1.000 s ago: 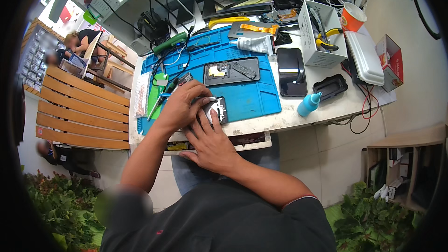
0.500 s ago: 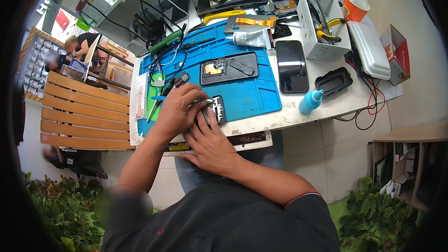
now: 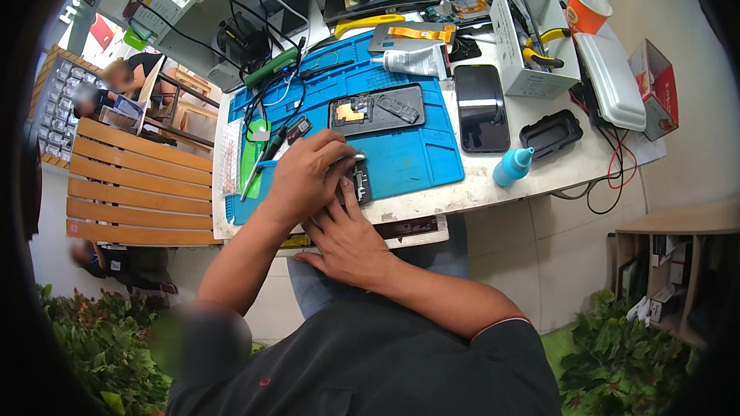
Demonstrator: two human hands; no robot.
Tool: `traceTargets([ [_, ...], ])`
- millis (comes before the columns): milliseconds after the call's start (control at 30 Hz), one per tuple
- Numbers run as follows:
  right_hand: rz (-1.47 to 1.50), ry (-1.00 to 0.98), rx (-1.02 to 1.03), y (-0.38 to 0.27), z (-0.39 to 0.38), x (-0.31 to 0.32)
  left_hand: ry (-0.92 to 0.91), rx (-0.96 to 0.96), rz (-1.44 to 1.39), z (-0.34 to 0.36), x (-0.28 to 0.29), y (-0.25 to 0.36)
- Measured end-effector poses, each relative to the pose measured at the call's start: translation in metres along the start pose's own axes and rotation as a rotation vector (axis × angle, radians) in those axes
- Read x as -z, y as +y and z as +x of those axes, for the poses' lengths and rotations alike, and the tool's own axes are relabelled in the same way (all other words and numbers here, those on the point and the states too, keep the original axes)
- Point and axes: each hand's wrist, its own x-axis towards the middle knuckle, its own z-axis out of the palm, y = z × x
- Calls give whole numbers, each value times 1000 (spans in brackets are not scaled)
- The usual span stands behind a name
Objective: The person prepares a mobile phone for screen replacement by applying liquid from a small bottle to the edges and using a thin tool to separate the screen from the frame. They then handle the detached screen and use a charging cable to test the device.
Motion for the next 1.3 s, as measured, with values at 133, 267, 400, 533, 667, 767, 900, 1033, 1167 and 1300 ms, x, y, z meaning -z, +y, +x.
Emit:
traceTargets([
  [133,-6,-9,6,-1,0,1,7,11,-27,-8,3,-8],
  [267,-22,-23,4,0,0,2,0,-10,-68,-1,1,-4],
  [400,-29,-31,4,-1,1,3,-29,44,-78,-7,5,-10],
  [533,-21,-49,8,-1,0,1,23,16,-93,1,-2,-3],
  [667,-32,-35,5,0,1,4,-27,64,-101,-6,5,-11],
  [767,-34,-45,5,-1,1,3,-28,47,-142,1,3,-8],
  [900,-40,-36,5,-1,1,3,-64,60,-125,1,7,-8],
  [1033,7,-3,-4,-1,1,2,-64,77,-155,-5,9,-17],
  [1167,-26,-49,-2,-2,1,3,-56,58,-166,4,6,-9],
  [1300,7,-4,-19,-1,1,2,-106,138,-178,-10,19,-25],
])
